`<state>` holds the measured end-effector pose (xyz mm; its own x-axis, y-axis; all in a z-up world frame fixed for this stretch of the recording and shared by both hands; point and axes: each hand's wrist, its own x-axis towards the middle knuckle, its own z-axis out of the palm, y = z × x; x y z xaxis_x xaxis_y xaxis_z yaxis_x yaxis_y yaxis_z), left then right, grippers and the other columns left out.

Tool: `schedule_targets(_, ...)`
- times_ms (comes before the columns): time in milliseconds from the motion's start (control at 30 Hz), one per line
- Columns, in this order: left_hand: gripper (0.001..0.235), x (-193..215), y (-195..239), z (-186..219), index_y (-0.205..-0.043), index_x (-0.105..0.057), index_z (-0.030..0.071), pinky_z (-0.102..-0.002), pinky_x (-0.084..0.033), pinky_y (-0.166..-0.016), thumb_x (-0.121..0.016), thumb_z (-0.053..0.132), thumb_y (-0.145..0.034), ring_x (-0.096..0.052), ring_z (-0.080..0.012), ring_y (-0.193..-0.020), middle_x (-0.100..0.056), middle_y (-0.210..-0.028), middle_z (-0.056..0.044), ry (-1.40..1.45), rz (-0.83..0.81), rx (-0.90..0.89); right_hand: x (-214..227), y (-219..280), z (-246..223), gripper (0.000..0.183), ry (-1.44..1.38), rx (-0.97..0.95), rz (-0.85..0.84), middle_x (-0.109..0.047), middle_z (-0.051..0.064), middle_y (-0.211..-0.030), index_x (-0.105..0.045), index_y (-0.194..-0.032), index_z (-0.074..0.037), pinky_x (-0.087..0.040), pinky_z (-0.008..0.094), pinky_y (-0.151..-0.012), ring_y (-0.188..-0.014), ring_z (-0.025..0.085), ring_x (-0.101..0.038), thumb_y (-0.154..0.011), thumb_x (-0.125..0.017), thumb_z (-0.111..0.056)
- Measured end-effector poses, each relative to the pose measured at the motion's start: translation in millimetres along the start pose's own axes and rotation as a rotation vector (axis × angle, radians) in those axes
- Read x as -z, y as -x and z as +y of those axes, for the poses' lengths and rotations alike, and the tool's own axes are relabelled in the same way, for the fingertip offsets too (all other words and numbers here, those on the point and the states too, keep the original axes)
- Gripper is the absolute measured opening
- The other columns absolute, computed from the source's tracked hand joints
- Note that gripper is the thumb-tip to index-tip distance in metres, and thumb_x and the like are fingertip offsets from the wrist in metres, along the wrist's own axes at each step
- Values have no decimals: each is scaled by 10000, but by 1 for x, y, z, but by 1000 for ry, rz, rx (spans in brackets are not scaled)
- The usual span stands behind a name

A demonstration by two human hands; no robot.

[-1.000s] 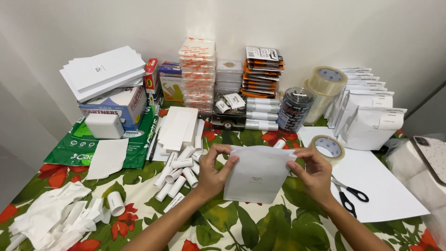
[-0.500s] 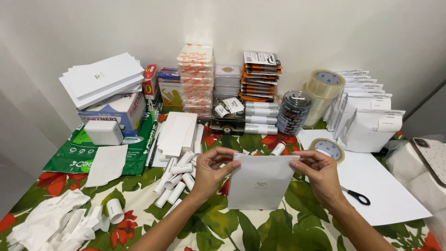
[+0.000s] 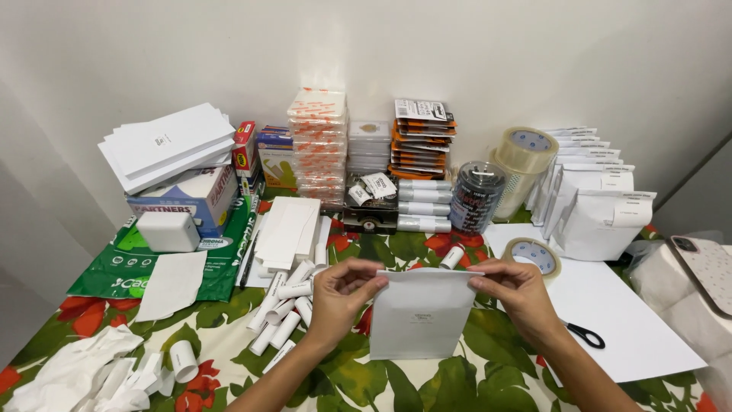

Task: Applying adhesive labels to white paper bags and organizing them on a workspace.

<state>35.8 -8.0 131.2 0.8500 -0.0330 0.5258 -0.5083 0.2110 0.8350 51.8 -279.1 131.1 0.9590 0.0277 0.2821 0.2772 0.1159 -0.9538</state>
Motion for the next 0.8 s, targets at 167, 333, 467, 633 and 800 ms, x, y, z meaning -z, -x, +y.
schedule_targets(167, 184, 1, 0, 1, -941, -712, 72, -172, -554, -556, -716, 34, -761, -596, -122, -660, -658, -773, -65, -51, -4, -16, -2, 0, -2, 197, -10, 25, -22, -715, 169, -847, -723, -866, 20, -559, 301, -691, -768, 230, -656, -677, -714, 73)
schedule_targets(333, 140, 0, -1, 0, -889, -718, 45, -198, -530, -598, -716, 33, -750, -619, -147, -724, -671, -803, -85, -64, 5, -50, -3, 1, -11, 198, 17, -15, -53, -719, 170, -850, -725, -861, 26, -565, 303, -688, -772, 231, -663, -665, -734, 46)
schedule_targets(467, 127, 2, -1, -4, -897, -704, 68, -184, -516, -553, -703, 58, -770, -589, -123, -669, -662, -804, -70, -91, -26, -40, 0, 1, -14, 191, 53, -24, -98, -722, 165, -854, -722, -866, 30, -574, 304, -650, -743, 231, -669, -675, -733, 31)
schedule_targets(633, 147, 2, -3, 3, -923, -689, 54, -231, -590, -663, -683, 79, -778, -630, -168, -749, -657, -847, -93, -114, -45, -17, -3, 1, -17, 174, 110, -8, -89, -740, 165, -825, -739, -833, 25, -573, 311, -625, -723, 239, -681, -661, -748, -2)
schedule_targets(800, 116, 2, -2, 2, -892, -702, 61, -192, -561, -577, -691, 70, -777, -623, -141, -691, -679, -828, -92, -112, -44, -21, -2, 3, -11, 172, 80, 21, -39, -718, 178, -831, -730, -835, 53, -559, 302, -657, -741, 231, -654, -664, -731, 50)
